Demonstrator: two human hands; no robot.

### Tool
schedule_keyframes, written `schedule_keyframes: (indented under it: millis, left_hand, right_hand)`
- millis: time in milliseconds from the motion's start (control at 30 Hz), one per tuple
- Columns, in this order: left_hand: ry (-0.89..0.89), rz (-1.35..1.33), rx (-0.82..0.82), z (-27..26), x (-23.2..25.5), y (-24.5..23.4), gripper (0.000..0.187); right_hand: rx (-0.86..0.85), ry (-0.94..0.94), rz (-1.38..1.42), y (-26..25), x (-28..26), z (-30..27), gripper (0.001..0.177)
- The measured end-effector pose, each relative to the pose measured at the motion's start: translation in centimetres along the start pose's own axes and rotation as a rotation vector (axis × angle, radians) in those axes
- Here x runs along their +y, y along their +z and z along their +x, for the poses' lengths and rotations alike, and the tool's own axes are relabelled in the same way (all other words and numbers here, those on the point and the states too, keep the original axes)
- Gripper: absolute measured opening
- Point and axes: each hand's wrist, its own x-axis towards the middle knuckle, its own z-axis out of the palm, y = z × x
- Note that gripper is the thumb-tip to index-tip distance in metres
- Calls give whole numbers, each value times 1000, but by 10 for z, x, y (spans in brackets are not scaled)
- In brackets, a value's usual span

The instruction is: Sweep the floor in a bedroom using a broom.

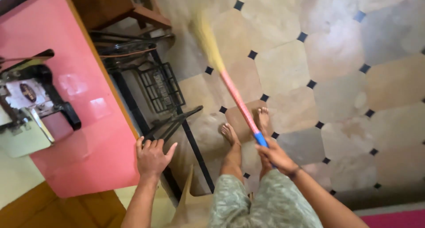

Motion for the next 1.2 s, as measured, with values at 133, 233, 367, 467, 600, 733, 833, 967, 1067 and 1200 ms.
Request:
schedule_keyframes:
  millis: [133, 233, 367, 467, 600, 733, 833, 967, 1067, 1200]
  left_hand:
    - [4, 5, 35, 2, 0, -2, 47]
    - [9, -4, -15, 1, -4, 0, 48]
    - [16, -29, -4, -6, 7, 14, 49]
    - [49, 27, -44, -2, 2, 14, 49]
    - [112, 130, -65, -2, -1, 8, 52]
    - [135, 134, -3, 3, 3, 0, 48]
    - [141, 151, -45, 0, -1, -3, 47]
    - [224, 147, -100, -5, -3, -5, 43]
    - [230, 36, -99, 2, 4, 0, 38]
    - [202, 136, -15, 0, 6, 4, 39]
  right_hand:
    - [177, 480, 173, -66, 15, -17, 15]
    - [292, 224, 279, -131, 65, 80, 8]
    - [472, 7, -80, -124, -33, 108, 31]
    - [542, -272, -235, -104, -66, 133, 33]
    - [862, -374, -473, -34, -32, 120, 34]
    - [994, -328, -219, 60, -8, 30, 47]
    - [1165, -453, -136, 96, 52, 12, 36]
    - [1191, 181, 410, 91, 115, 33, 38]
    - [1193, 128, 885, 50, 155, 66, 48]
    - [1240, -203, 507, 42, 119, 125, 35]
